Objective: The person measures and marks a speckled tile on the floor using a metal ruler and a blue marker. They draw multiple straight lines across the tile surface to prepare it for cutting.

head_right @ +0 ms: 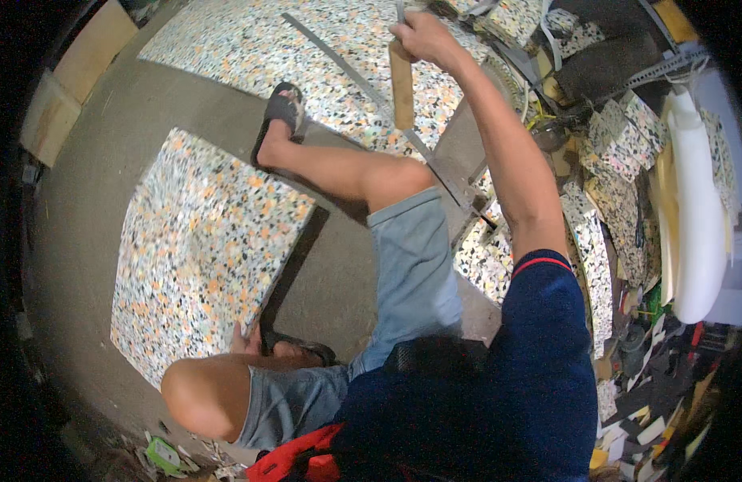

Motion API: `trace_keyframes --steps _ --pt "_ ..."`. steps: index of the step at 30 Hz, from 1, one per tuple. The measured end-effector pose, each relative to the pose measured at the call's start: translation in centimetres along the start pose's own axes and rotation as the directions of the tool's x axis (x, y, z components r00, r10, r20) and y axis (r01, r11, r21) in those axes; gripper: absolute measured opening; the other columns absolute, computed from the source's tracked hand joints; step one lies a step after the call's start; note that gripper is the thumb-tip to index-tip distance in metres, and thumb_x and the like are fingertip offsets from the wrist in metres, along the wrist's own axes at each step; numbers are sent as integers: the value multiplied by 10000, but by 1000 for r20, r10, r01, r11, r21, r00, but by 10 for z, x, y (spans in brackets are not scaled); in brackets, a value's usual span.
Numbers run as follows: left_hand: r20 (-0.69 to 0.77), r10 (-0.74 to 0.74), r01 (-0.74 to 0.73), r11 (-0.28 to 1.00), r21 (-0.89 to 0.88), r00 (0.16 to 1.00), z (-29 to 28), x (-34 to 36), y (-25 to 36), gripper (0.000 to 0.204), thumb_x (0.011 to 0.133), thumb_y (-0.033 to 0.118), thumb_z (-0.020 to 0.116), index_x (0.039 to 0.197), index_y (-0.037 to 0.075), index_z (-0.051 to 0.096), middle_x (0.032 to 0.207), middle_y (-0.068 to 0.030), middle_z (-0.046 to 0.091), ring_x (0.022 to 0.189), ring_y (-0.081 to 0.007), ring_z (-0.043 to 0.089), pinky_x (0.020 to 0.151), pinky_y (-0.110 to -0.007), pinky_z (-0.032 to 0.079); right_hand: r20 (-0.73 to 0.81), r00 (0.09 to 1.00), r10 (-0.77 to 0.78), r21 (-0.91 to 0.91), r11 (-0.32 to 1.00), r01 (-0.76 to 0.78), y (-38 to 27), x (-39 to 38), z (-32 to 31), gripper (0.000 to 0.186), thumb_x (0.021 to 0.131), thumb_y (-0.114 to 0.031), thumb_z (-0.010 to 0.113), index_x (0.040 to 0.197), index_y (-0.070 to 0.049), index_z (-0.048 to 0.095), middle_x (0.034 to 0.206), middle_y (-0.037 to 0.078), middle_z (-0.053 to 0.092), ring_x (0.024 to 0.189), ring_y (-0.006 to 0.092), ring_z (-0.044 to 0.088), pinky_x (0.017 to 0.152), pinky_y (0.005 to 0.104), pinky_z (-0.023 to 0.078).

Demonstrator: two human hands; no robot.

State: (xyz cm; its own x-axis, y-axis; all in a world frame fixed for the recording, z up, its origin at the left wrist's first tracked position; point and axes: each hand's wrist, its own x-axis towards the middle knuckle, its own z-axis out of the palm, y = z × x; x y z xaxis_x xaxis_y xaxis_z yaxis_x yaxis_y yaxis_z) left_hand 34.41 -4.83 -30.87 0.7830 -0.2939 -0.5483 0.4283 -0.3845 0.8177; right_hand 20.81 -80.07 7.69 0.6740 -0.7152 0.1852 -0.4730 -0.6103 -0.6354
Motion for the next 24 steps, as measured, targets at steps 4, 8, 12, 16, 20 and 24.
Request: trace_keyframes --steps 4,8,12,16,20,24 --pt "239 -459 469 492 -733 856 50 -4 16 672 988 228 697 1475 -110 382 1256 -178 650 1148 -320 648 1023 -357 518 175 984 -35 -630 764 139 183 -14 11 403 974 -286 623 1170 63 666 1070 277 698 961 396 710 762 480 600" --pt "44 -420 370 739 -564 906 34 -64 54 592 974 220 711 1410 -85 452 1183 -156 661 1066 -294 656 947 -355 539 317 842 436 -559 803 -206 205 -19 95 276 990 -149 575 1192 3 687 1208 213 694 1087 384 686 872 506 573" --pt "90 -507 512 819 -259 857 74 -110 42 552 964 211 721 1372 -75 483 1157 -154 667 1041 -283 657 927 -356 539 84 921 380 -685 693 -224 228 -61 124 239 970 -84 548 1150 -26 696 1132 197 734 1038 373 727 862 507 578" --pt "186 -561 549 828 114 807 117 -132 35 512 954 203 730 1334 -64 514 1130 -152 674 1016 -271 658 907 -357 540 27 954 298 -565 792 -232 217 -134 130 237 932 -163 609 1097 -18 698 1056 226 738 982 370 736 827 516 590" --pt "212 -516 413 824 389 830 118 -134 44 472 944 194 740 1296 -53 545 1104 -149 680 992 -259 659 888 -357 540 243 859 450 -548 795 -261 230 -232 129 335 920 -256 661 1145 -7 656 1049 249 708 996 421 702 854 524 573" --pt "121 -380 265 807 528 917 84 -130 57 432 933 185 749 1257 -43 576 1077 -147 686 967 -248 660 868 -358 541 -73 914 400 -605 711 -359 254 -266 147 335 895 -187 650 1196 -41 655 1095 211 717 1058 399 699 899 511 563"
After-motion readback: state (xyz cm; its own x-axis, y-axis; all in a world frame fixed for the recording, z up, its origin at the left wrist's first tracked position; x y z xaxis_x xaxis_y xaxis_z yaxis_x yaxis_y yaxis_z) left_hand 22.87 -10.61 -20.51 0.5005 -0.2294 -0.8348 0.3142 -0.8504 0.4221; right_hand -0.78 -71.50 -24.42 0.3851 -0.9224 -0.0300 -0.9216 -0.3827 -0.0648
